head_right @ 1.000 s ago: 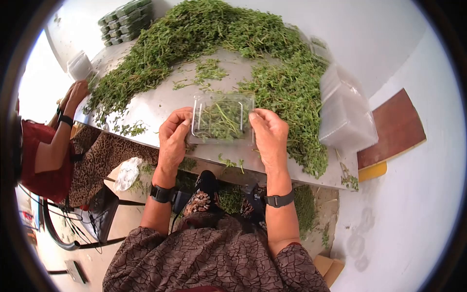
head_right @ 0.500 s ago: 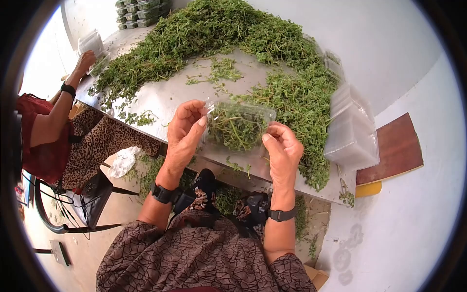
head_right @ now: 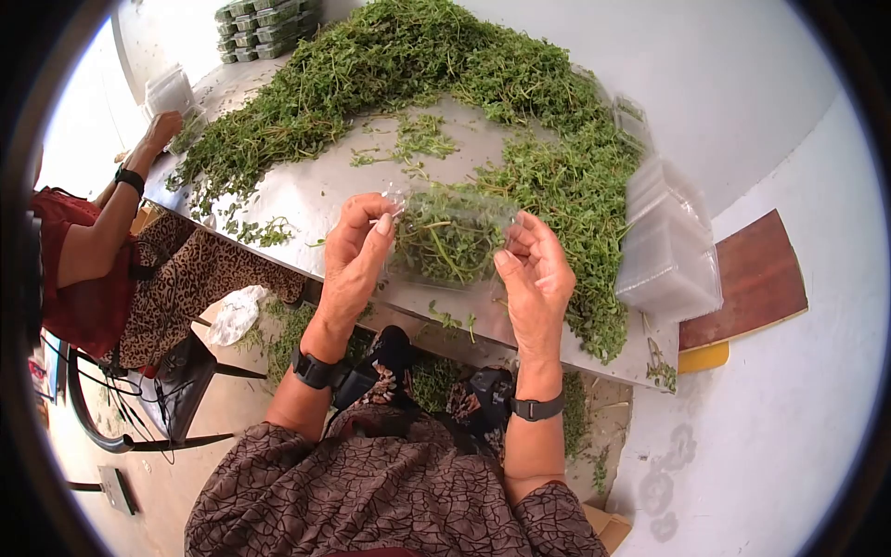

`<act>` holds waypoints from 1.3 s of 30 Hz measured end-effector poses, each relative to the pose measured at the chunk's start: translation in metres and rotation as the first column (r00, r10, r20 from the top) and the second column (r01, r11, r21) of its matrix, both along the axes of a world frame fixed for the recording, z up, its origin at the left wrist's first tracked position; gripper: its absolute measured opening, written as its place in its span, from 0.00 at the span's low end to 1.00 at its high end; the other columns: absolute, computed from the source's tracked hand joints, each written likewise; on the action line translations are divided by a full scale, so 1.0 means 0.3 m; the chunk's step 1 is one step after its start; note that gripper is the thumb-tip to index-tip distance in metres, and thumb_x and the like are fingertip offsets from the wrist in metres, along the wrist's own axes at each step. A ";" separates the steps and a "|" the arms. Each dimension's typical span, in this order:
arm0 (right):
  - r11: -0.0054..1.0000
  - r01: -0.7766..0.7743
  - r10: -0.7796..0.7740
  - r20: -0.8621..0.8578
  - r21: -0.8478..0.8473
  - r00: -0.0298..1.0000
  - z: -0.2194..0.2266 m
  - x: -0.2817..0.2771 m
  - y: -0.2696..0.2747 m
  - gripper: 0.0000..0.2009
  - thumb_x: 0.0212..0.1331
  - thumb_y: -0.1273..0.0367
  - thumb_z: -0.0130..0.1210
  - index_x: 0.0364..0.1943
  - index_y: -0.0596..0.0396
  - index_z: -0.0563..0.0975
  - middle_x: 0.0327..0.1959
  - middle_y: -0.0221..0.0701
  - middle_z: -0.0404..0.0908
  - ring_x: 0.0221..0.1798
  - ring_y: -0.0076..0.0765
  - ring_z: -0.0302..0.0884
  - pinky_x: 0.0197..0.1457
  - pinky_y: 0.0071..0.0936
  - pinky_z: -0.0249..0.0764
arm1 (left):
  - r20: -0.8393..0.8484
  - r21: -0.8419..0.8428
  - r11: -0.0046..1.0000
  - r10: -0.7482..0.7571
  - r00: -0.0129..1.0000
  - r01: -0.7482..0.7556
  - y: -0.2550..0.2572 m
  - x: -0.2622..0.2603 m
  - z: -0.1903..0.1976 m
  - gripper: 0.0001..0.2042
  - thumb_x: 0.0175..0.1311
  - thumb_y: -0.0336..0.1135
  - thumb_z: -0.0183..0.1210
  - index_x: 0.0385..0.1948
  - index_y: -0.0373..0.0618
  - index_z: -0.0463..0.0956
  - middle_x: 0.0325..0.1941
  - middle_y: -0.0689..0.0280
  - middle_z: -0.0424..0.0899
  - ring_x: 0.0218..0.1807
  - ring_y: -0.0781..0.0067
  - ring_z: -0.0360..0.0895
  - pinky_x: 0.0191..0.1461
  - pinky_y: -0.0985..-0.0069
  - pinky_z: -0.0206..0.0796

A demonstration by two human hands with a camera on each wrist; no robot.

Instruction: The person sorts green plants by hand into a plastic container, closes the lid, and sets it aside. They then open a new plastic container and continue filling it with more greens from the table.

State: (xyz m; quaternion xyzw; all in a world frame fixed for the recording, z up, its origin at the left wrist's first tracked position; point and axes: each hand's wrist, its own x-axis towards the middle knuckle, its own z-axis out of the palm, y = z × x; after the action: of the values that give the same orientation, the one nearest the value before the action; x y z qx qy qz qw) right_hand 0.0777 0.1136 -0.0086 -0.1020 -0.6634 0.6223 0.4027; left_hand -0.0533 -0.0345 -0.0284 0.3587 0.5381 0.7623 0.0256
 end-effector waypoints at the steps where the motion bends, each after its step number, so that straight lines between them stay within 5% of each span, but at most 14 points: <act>1: 1.000 0.003 -0.003 -0.003 0.002 1.000 0.003 0.000 -0.004 0.24 0.55 0.73 0.59 0.57 0.64 0.68 0.46 0.36 0.75 0.46 0.27 0.72 0.48 0.22 0.70 | -0.012 0.003 1.000 0.011 1.000 -0.011 0.003 0.000 -0.003 0.06 0.66 0.31 0.51 0.38 0.40 0.73 0.42 0.71 0.68 0.42 0.82 0.65 0.45 0.82 0.59; 13: 0.998 0.029 -0.025 -0.066 0.051 0.997 -0.004 0.003 0.013 0.14 0.57 0.74 0.57 0.47 0.62 0.72 0.44 0.32 0.77 0.44 0.23 0.72 0.46 0.19 0.70 | -0.096 0.035 0.994 0.107 0.990 -0.104 0.011 -0.009 -0.015 0.06 0.59 0.27 0.56 0.37 0.39 0.74 0.41 0.65 0.72 0.40 0.77 0.68 0.46 0.78 0.64; 21: 0.997 0.045 -0.039 -0.094 0.062 0.995 -0.014 0.010 0.007 0.13 0.57 0.74 0.57 0.46 0.61 0.73 0.44 0.32 0.77 0.44 0.23 0.72 0.47 0.19 0.70 | -0.097 -0.015 0.998 0.053 0.994 -0.055 0.003 -0.007 -0.014 0.05 0.64 0.27 0.52 0.38 0.38 0.73 0.43 0.69 0.69 0.40 0.81 0.66 0.45 0.82 0.61; 26: 0.996 0.067 -0.064 -0.053 0.054 0.996 -0.011 0.026 0.013 0.06 0.59 0.75 0.56 0.38 0.61 0.77 0.38 0.28 0.79 0.35 0.16 0.70 0.38 0.16 0.67 | -0.118 -0.004 0.996 0.093 0.989 -0.094 -0.002 0.005 0.001 0.06 0.61 0.29 0.54 0.36 0.39 0.72 0.37 0.66 0.72 0.38 0.78 0.69 0.44 0.79 0.63; 28: 0.995 0.092 -0.089 -0.065 0.047 0.994 -0.009 0.016 0.004 0.05 0.59 0.75 0.56 0.38 0.61 0.77 0.37 0.27 0.79 0.33 0.15 0.68 0.37 0.15 0.66 | 0.063 -0.004 0.997 0.075 0.995 -0.075 0.005 0.018 0.008 0.09 0.61 0.29 0.54 0.42 0.40 0.71 0.37 0.66 0.72 0.37 0.77 0.69 0.45 0.78 0.64; 32: 0.991 0.134 -0.133 -0.048 0.027 0.990 -0.004 0.007 -0.002 0.04 0.59 0.75 0.55 0.37 0.61 0.77 0.36 0.26 0.79 0.32 0.14 0.67 0.35 0.14 0.65 | 0.053 -0.007 0.999 0.055 0.997 -0.054 0.014 0.012 0.037 0.16 0.59 0.31 0.56 0.49 0.42 0.70 0.40 0.64 0.72 0.39 0.75 0.69 0.47 0.76 0.64; 37: 0.983 0.172 -0.168 -0.064 0.063 0.984 -0.005 -0.009 -0.008 0.04 0.60 0.75 0.55 0.36 0.61 0.77 0.33 0.25 0.78 0.30 0.14 0.67 0.33 0.14 0.65 | -0.440 -0.172 0.970 0.081 0.894 -0.172 0.006 -0.018 0.077 0.18 0.56 0.34 0.59 0.50 0.47 0.73 0.60 0.61 0.66 0.56 0.64 0.67 0.60 0.66 0.60; 39: 0.979 0.186 -0.181 -0.071 0.077 0.981 -0.002 -0.014 -0.008 0.04 0.60 0.75 0.54 0.36 0.61 0.77 0.32 0.24 0.78 0.30 0.14 0.67 0.33 0.14 0.64 | -0.463 -0.169 0.976 0.047 0.885 -0.140 0.009 -0.034 0.095 0.18 0.52 0.33 0.60 0.48 0.47 0.75 0.58 0.60 0.68 0.57 0.60 0.68 0.60 0.65 0.60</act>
State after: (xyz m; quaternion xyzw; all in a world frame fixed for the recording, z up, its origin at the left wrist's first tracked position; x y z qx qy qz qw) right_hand 0.0735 0.1112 -0.0094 -0.1260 -0.6633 0.5572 0.4835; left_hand -0.0636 -0.0318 0.0001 0.4966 0.6189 0.5999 -0.1026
